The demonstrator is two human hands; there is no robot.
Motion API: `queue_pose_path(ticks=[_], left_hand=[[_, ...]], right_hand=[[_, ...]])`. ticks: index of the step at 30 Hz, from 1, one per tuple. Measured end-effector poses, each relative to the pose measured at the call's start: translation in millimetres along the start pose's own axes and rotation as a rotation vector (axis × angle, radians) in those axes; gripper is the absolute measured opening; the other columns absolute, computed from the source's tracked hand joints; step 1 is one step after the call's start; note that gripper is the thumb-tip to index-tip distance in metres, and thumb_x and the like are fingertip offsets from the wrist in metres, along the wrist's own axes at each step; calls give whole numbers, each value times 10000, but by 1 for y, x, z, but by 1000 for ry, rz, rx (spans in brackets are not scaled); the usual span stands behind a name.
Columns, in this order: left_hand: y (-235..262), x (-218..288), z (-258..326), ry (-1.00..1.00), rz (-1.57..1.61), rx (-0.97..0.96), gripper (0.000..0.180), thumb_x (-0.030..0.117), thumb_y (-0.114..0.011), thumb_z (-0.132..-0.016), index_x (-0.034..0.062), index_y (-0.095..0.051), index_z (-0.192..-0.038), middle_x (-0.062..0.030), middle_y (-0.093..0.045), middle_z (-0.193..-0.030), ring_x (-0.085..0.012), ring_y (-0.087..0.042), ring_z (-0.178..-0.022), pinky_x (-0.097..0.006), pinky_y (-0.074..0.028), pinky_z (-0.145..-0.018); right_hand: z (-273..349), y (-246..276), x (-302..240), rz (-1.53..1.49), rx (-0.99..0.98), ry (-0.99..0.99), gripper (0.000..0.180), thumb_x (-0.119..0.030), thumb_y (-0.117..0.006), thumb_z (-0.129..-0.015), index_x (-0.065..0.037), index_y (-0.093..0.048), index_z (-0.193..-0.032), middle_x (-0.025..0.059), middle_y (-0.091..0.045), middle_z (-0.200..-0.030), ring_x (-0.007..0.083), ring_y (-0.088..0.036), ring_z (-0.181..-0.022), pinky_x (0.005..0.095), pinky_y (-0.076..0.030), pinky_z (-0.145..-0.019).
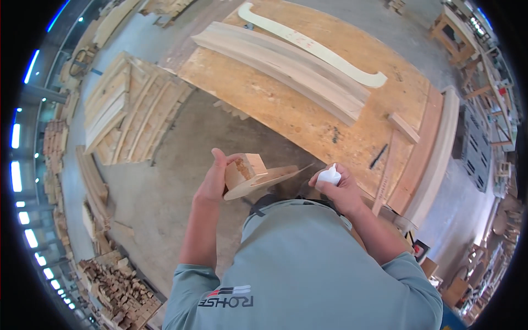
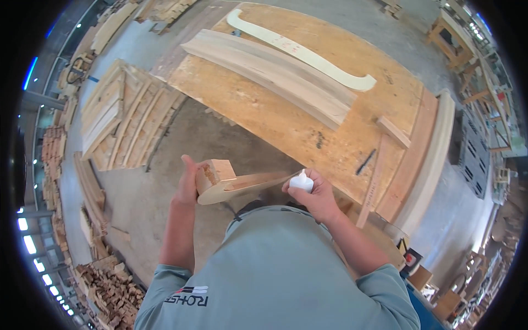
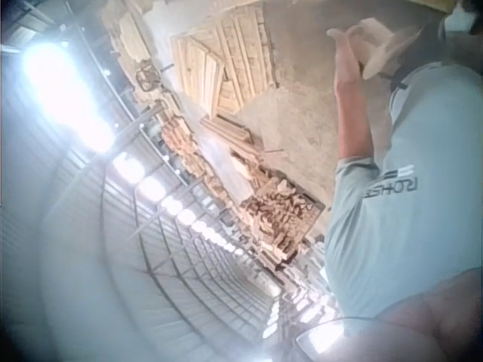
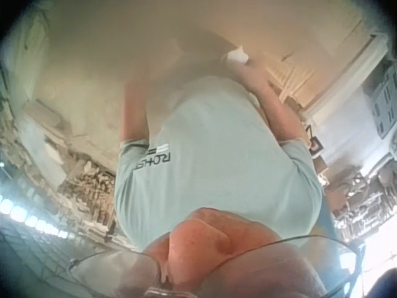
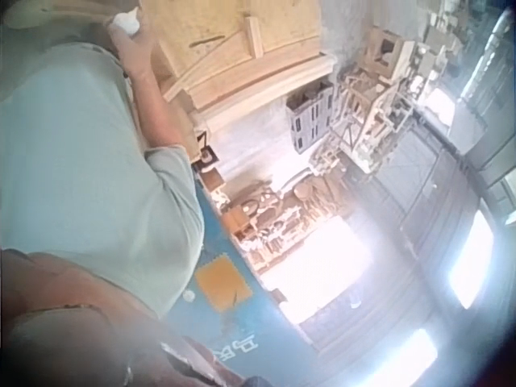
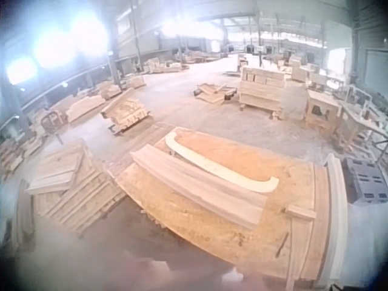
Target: The person applies glue from a bottle onto small wooden pieces, attaches and presses them onto curved wooden parts by hand, and holds up the joined wooden component.
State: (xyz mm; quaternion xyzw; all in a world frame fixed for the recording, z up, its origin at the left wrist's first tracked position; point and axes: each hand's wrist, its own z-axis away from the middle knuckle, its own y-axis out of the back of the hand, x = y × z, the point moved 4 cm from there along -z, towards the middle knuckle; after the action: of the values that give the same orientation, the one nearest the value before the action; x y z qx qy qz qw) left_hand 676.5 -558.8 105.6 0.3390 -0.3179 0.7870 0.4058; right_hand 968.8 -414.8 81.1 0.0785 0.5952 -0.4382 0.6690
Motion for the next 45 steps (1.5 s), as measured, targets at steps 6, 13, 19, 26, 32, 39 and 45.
queue_pose_path(ticks=[6,13,19,26,32,39,45], left_hand=[[-11,67,40,-127,-135,109,1014,830,-250,-925,-40,-555,-1346,-113,-682,-1204,-196,-666,-1055,-333,-526,-931],[22,99,40,-136,167,282,898,804,-398,-924,3,-617,-1267,-120,-697,-1137,-210,-681,-999,-338,-548,-850],[16,138,53,-167,29,156,851,782,-438,-925,-1,-642,-1190,-138,-715,-1018,-260,-711,-850,-365,-588,-726],[86,147,43,-247,140,121,920,812,-455,-888,-39,-629,-1192,-188,-720,-1016,-328,-731,-849,-465,-624,-740],[153,159,56,-466,42,-291,1095,892,-425,-819,-85,-584,-1287,-190,-663,-1252,-353,-628,-1197,-507,-515,-1004],[212,145,67,-590,-395,-137,625,415,-754,-903,-51,-590,-1286,-112,-670,-1235,-199,-627,-1156,-347,-495,-1000],[211,143,70,-698,-171,-74,380,250,-605,-1033,-27,-583,-1292,-101,-663,-1254,-186,-640,-1140,-352,-508,-996]], right_hand=[[-49,-54,28,94,-183,45,85,-83,-717,-916,-73,-648,-965,-15,-645,-866,59,-584,-754,237,-483,-695],[-87,-115,61,323,-399,103,319,-140,-752,-859,-24,-683,-1147,87,-709,-1164,166,-650,-1008,318,-509,-895],[-103,-163,58,503,-431,115,491,-135,-769,-836,-47,-655,-1305,98,-705,-1179,181,-661,-1028,312,-509,-917],[-113,-216,59,460,-366,155,438,-159,-788,-818,-63,-679,-1230,89,-731,-1058,169,-661,-936,316,-516,-855],[-124,-247,60,580,-278,207,399,-207,-789,-806,-65,-698,-1167,139,-731,-990,248,-676,-855,343,-531,-809],[-141,-268,74,622,-134,249,380,-222,-807,-797,-45,-720,-1121,152,-731,-946,265,-672,-825,368,-538,-779],[-146,-294,83,635,-138,260,398,-269,-822,-771,-52,-730,-1092,192,-729,-960,365,-693,-869,417,-547,-794]])
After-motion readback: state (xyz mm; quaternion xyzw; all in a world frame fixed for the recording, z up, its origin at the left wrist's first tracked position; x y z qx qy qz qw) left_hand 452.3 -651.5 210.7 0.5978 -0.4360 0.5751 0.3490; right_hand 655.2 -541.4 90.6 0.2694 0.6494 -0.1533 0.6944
